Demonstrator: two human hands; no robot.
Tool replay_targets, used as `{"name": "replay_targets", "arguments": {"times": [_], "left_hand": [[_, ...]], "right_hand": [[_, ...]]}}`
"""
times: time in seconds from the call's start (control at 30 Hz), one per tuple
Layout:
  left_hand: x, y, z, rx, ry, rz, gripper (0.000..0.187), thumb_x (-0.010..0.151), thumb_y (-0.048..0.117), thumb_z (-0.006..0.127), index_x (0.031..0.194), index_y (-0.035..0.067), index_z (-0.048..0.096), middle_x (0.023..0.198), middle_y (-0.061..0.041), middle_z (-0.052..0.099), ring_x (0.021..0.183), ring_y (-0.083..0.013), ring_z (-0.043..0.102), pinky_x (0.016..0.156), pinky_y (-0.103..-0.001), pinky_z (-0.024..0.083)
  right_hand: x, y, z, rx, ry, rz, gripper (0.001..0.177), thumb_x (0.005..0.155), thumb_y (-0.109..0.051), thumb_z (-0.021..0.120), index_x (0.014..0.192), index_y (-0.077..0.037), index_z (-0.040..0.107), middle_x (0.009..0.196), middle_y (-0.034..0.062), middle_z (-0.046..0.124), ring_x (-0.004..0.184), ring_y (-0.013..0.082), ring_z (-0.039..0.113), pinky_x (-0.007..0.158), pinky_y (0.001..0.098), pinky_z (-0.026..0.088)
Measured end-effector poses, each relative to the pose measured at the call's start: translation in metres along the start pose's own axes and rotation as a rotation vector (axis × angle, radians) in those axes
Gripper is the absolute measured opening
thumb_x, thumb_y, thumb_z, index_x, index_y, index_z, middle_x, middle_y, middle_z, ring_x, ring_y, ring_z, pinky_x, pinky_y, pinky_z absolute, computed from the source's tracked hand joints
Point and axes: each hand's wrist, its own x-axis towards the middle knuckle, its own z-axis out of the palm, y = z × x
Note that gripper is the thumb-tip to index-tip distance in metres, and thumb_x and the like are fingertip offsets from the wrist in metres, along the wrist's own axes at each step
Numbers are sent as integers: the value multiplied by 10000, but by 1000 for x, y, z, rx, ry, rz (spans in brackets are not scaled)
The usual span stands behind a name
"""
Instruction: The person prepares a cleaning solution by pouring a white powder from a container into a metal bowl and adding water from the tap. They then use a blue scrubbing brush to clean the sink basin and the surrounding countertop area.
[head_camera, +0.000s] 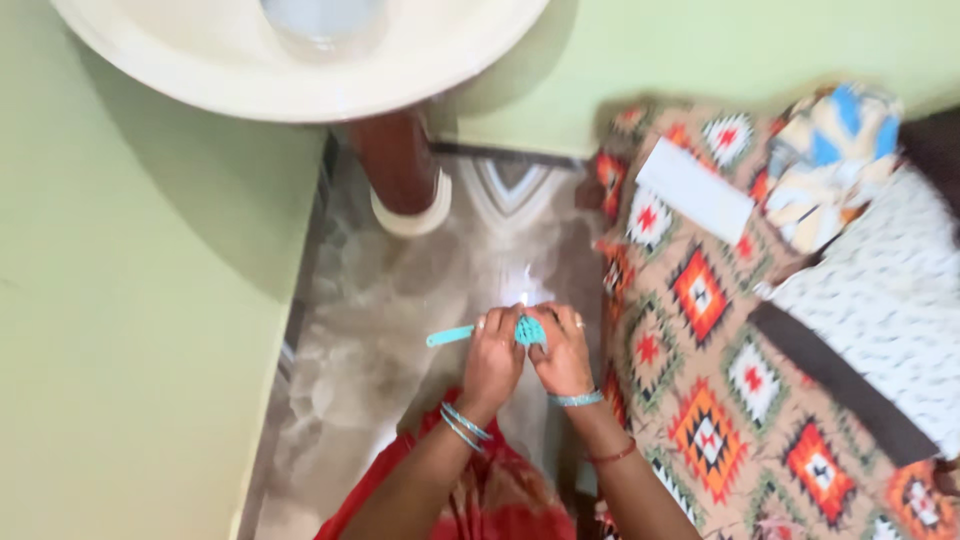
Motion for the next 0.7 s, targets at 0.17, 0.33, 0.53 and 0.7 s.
{"name": "replay_targets", "arguments": {"times": [0.17, 0.33, 0.53, 0.7], "left_hand": [[13, 92, -83, 5, 41, -56, 543, 720, -49, 707, 1252, 1, 609, 1187, -188, 583, 1081, -419, 538, 952, -499, 454], [21, 127, -143, -202, 159, -65, 538, 734, -68, 695, 1259, -18, 594, 1177, -194, 588, 1103, -405, 590, 960, -469, 486], [23, 133, -207, -367, 167, 0, 642, 745, -57, 697, 1365, 7, 543, 1215, -192, 611, 1057, -337, 656, 828, -372, 571], [38, 112, -228, -611, 115, -19, 511, 819, -45, 699, 1314, 36, 600, 1160, -93, 666, 1023, -173, 668, 815, -308, 572]], "right_hand": [[35, -101, -79, -12, 29, -17, 602, 695, 46, 666, 1278, -78, 582, 1179, 178, 620, 1107, 421, 550, 991, 468, 444], [55, -185, -124, 120, 43, -59, 607, 719, 91, 637, 1298, -84, 591, 1213, 155, 599, 1105, 339, 614, 883, 401, 546], [66, -245, -138, 244, 8, -114, 543, 796, 71, 678, 1309, -95, 618, 1245, 108, 600, 1087, 245, 678, 855, 328, 603], [82, -266, -142, 321, -6, -158, 507, 833, -25, 713, 1325, -96, 613, 1266, 84, 606, 1122, 210, 669, 880, 326, 595]]}}
